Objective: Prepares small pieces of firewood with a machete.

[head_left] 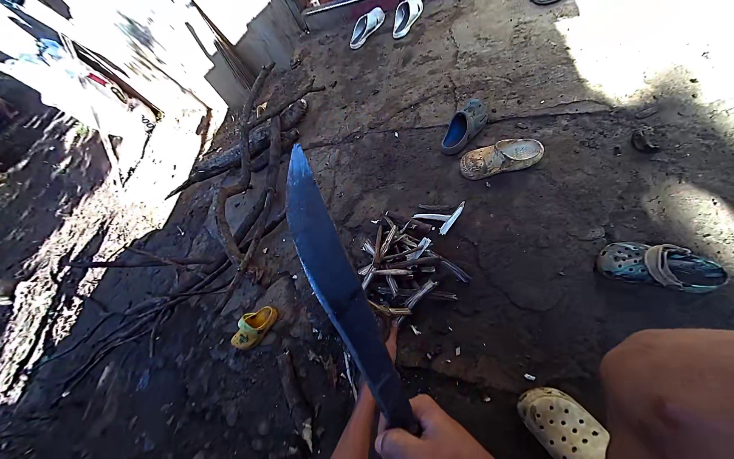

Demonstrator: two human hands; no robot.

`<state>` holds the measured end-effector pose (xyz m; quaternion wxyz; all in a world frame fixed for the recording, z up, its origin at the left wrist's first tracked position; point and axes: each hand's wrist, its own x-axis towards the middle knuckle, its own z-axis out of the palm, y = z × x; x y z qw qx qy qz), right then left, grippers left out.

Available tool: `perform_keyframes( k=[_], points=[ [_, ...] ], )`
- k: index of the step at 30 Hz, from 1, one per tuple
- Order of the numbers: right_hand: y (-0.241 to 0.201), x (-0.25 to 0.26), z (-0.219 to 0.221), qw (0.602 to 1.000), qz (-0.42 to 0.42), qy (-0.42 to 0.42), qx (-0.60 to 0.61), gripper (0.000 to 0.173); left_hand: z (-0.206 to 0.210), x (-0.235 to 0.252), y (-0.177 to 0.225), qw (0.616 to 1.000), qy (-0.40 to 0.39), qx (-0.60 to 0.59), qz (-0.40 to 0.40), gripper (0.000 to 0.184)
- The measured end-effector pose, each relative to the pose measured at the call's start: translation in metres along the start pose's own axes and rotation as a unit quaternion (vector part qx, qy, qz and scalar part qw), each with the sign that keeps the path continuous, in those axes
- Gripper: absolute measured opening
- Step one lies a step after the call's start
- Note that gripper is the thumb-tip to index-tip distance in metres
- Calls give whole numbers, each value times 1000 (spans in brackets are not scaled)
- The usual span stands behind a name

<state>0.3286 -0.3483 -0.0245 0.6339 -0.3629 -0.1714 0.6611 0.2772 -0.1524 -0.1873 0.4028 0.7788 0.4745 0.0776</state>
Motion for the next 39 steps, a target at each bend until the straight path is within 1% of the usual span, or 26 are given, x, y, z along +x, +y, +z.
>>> perform_keyframes(
  k=[2,3,4,5,7,10,12,14,16,17,18,19,20,21,22,24,25,27,30,32,35,37,39],
  points=[
    [-4,-2,-4,1000,-5,8,8,18,-2,0,6,997,-47,44,44,27],
    [-7,-3,-5,1000,-7,12,9,18,-4,1,10,992,-77,92,50,30],
    [-9,-3,-7,1000,-7,17,9,18,-6,5,11,982,-100,152,42,34],
    [-9,-3,-7,1000,-8,21,10,18,-7,8,8,973,-105,202,29,36],
    [-9,-3,-7,1000,-10,24,14,19,-11,11,4,969,-68,235,13,36],
    [-8,-2,-6,1000,-10,19,16,19,-21,14,18,975,30,222,-8,35],
    [-8,-1,-6,1000,-2,17,8,19,-32,25,15,975,80,207,-13,36],
    [-8,0,-6,1000,7,14,-5,18,-45,38,8,980,102,169,-8,38],
    [-9,0,-6,1000,13,11,-15,17,-55,41,12,989,105,102,-12,42],
    [-10,0,-7,1000,14,8,-18,17,-59,41,15,994,94,51,-21,41],
    [-11,-1,-7,1000,13,8,-19,17,-61,40,17,996,71,-33,-37,36],
    [-11,-1,-7,1000,10,10,-19,16,-62,38,19,987,36,-141,-64,29],
    [-10,-2,-8,1000,7,13,-18,16,-64,35,19,967,0,-240,-87,32],
    [-9,-2,-10,1000,4,17,-15,15,-64,32,16,947,-22,-307,-91,38],
    [-8,-3,-12,1000,2,22,-14,15,-64,27,14,933,-28,-348,-82,38],
    [-7,-2,-18,999,1,44,-17,13,-62,15,11,926,2,-374,-49,35],
    [-7,-2,-21,998,3,63,-24,13,-60,10,6,925,18,-378,-44,34],
    [-3,1,-31,993,4,108,-48,13,-57,4,-9,918,27,-393,-45,32],
    [4,6,-45,983,22,164,-79,16,-55,-6,-30,911,18,-409,-54,31],
    [7,8,-49,977,43,187,-88,20,-56,-13,-34,901,24,-425,-80,27],
    [12,11,-51,972,71,203,-93,25,-64,-20,-30,893,44,-423,-148,27],
    [16,14,-51,970,82,207,-100,24,-74,-23,-26,890,22,-415,-189,31],
    [20,17,-51,967,89,208,-116,23,-82,-26,-25,869,-21,-445,-216,39]
  ],
)
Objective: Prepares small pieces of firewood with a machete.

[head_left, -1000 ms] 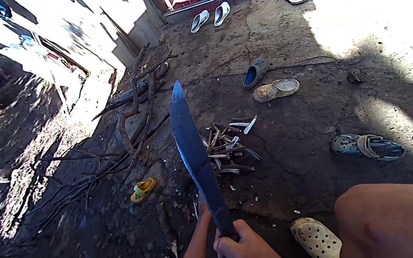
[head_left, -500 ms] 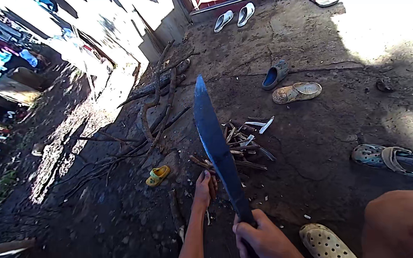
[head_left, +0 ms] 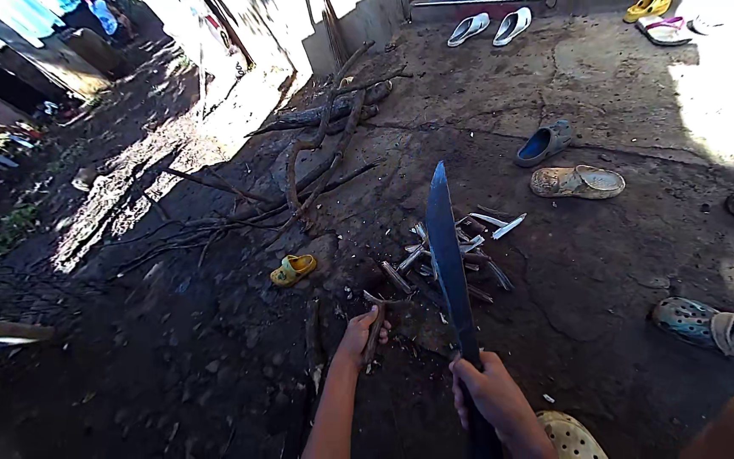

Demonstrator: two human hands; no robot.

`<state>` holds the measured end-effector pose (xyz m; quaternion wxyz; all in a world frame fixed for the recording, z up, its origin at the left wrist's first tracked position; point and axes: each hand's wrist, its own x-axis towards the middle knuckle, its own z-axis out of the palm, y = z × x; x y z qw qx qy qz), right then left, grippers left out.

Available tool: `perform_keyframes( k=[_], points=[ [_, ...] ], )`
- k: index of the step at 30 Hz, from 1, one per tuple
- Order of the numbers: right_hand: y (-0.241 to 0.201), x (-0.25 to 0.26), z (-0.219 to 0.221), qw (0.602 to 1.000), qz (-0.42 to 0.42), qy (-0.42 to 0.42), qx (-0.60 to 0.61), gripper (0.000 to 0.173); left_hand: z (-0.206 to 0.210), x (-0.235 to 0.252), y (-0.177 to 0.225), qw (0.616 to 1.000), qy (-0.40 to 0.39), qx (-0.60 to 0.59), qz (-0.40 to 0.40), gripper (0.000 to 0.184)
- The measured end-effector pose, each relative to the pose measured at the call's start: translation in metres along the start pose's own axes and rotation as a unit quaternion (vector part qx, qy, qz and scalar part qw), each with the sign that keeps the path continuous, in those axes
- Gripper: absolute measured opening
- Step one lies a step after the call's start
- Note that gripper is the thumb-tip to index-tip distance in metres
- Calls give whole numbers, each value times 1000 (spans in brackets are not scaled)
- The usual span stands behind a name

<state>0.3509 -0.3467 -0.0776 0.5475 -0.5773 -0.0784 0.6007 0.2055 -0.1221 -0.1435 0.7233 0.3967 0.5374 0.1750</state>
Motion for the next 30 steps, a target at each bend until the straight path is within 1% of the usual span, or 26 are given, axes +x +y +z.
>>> perform_keyframes(
  k=[2,4,6,8,10,12,15,17,20,22,24,25,27,28,30],
  points=[
    [5,5,1,999,0,2,-33,21,1,-5,5,996,-39,-58,-56,40],
    [12,13,1,996,-2,6,-87,18,4,-7,7,989,-55,-77,-115,37],
    [19,20,-2,986,-1,5,-164,16,9,-8,4,979,-65,-97,-165,36],
    [27,29,-3,966,2,6,-258,16,11,-6,0,965,-75,-140,-207,37],
    [34,38,-1,939,9,15,-342,19,11,-3,-3,955,-93,-155,-237,38],
    [40,44,2,914,25,23,-404,23,9,-1,-2,950,-118,-131,-258,38],
    [52,54,4,892,70,31,-445,29,5,1,1,945,-128,-135,-270,35],
    [61,60,7,890,87,30,-446,31,3,1,3,953,-115,-110,-259,36],
    [63,65,15,894,99,42,-435,32,0,-7,18,972,-95,59,-207,45],
    [64,68,18,902,102,48,-418,31,-6,-19,35,968,-106,172,-147,36],
    [66,70,18,912,106,53,-393,29,-13,-30,53,959,-134,239,-76,27],
    [67,72,17,918,106,54,-379,29,-14,-33,62,957,-136,251,-44,26],
    [69,74,14,926,109,57,-357,27,-13,-35,70,964,-109,242,-1,31],
    [69,75,12,929,110,59,-348,27,-13,-33,69,968,-102,228,18,32],
    [69,75,10,935,114,62,-331,26,-17,-24,57,969,-119,206,65,30]
  ],
)
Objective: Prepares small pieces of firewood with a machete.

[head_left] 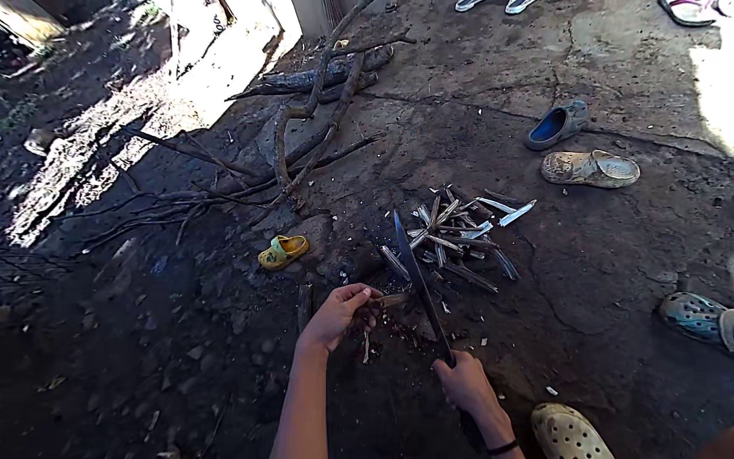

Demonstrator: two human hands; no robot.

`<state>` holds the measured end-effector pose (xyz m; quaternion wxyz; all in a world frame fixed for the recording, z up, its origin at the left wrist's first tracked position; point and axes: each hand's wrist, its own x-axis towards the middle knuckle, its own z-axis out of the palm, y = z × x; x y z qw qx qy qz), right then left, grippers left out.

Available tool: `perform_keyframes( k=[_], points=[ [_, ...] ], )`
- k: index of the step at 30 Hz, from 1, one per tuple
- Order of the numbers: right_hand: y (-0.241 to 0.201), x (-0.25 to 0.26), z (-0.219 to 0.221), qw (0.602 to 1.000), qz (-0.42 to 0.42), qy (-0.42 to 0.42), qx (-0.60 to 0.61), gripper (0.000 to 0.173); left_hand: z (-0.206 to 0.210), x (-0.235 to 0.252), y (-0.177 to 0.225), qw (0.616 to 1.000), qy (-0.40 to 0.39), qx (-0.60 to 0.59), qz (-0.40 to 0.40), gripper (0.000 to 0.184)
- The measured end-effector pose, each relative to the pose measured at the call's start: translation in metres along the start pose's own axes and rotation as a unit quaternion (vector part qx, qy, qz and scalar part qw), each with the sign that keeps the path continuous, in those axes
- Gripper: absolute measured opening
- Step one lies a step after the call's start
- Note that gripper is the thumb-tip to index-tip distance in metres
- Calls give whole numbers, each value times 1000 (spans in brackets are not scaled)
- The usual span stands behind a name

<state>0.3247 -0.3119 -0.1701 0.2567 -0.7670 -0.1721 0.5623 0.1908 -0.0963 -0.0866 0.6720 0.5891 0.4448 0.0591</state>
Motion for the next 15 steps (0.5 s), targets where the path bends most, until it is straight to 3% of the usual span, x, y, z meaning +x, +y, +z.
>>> perform_keyframes(
  k=[5,8,10,13,15],
  points=[
    [3,3,-7,1000,4,-2,17,26,17,9,-26,989,-10,-69,131,38],
    [4,4,-5,1000,-4,-10,21,26,39,14,-30,982,84,-117,125,32],
    [2,5,-2,1000,-6,-12,29,26,48,25,-48,982,147,-40,114,24],
    [-2,5,0,999,-3,-17,43,26,60,36,-81,968,132,206,61,53],
    [-2,4,1,998,0,-19,55,25,73,43,-93,937,107,326,63,59]
  ],
)
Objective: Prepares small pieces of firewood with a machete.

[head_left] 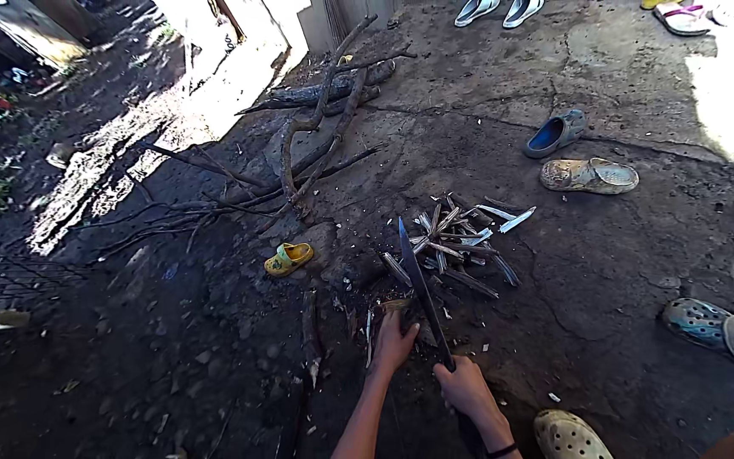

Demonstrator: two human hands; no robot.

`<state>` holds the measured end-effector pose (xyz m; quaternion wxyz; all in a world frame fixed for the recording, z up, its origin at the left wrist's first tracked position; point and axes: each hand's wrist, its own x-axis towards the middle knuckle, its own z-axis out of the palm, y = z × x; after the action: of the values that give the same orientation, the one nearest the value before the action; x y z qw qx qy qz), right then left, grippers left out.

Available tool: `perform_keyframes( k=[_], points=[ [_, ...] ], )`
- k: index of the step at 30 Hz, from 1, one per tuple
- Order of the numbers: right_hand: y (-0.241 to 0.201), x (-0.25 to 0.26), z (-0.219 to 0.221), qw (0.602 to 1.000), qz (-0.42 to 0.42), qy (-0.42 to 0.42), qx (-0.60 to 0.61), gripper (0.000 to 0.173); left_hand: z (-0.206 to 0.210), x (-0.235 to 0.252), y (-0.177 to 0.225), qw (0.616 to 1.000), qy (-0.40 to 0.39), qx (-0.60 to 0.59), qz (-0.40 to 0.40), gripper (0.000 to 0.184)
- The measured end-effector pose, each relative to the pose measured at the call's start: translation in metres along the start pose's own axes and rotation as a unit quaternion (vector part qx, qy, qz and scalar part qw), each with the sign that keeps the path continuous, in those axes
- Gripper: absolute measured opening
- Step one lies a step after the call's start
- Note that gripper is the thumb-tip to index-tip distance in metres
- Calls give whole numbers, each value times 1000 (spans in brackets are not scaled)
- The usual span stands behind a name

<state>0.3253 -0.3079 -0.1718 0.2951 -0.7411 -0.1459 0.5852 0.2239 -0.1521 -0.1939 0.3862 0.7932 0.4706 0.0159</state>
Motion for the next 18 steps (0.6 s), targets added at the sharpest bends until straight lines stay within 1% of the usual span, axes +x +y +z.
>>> perform_keyframes(
  k=[2,4,6,7,8,9,10,11,12,13,15,17,18],
  points=[
    [1,-2,0,1000,-1,-3,8,24,15,2,8,999,19,28,20,54],
    [1,-3,1,1000,-6,-7,14,24,21,7,12,997,57,29,36,42],
    [0,-4,2,1000,-11,-5,14,23,17,14,2,993,93,4,79,34],
    [-1,-6,0,1000,-12,-1,12,23,11,16,-7,990,101,-15,96,33],
    [-2,-7,-3,1000,-14,2,10,22,1,15,-12,991,95,-40,85,36],
    [-2,-9,-7,1000,-15,5,7,22,-11,13,-15,992,88,-71,56,41],
    [-3,-11,-10,1000,-18,10,7,22,-25,11,-21,991,97,-93,19,44],
    [-3,-12,-12,1000,-20,15,11,22,-39,12,-29,989,113,-90,-13,46],
    [-3,-13,-13,999,-21,17,18,21,-58,12,-33,991,110,-58,-48,52],
    [-5,-14,-13,999,-21,17,29,21,-76,14,-35,992,94,2,-83,58],
    [-9,-17,-11,998,-23,13,54,20,-104,25,-34,985,41,104,-133,69],
    [-14,-19,-8,997,-24,3,67,20,-121,37,-30,977,14,159,-140,74],
    [-16,-19,-6,997,-27,-2,67,20,-126,44,-29,976,12,175,-130,76]
  ],
)
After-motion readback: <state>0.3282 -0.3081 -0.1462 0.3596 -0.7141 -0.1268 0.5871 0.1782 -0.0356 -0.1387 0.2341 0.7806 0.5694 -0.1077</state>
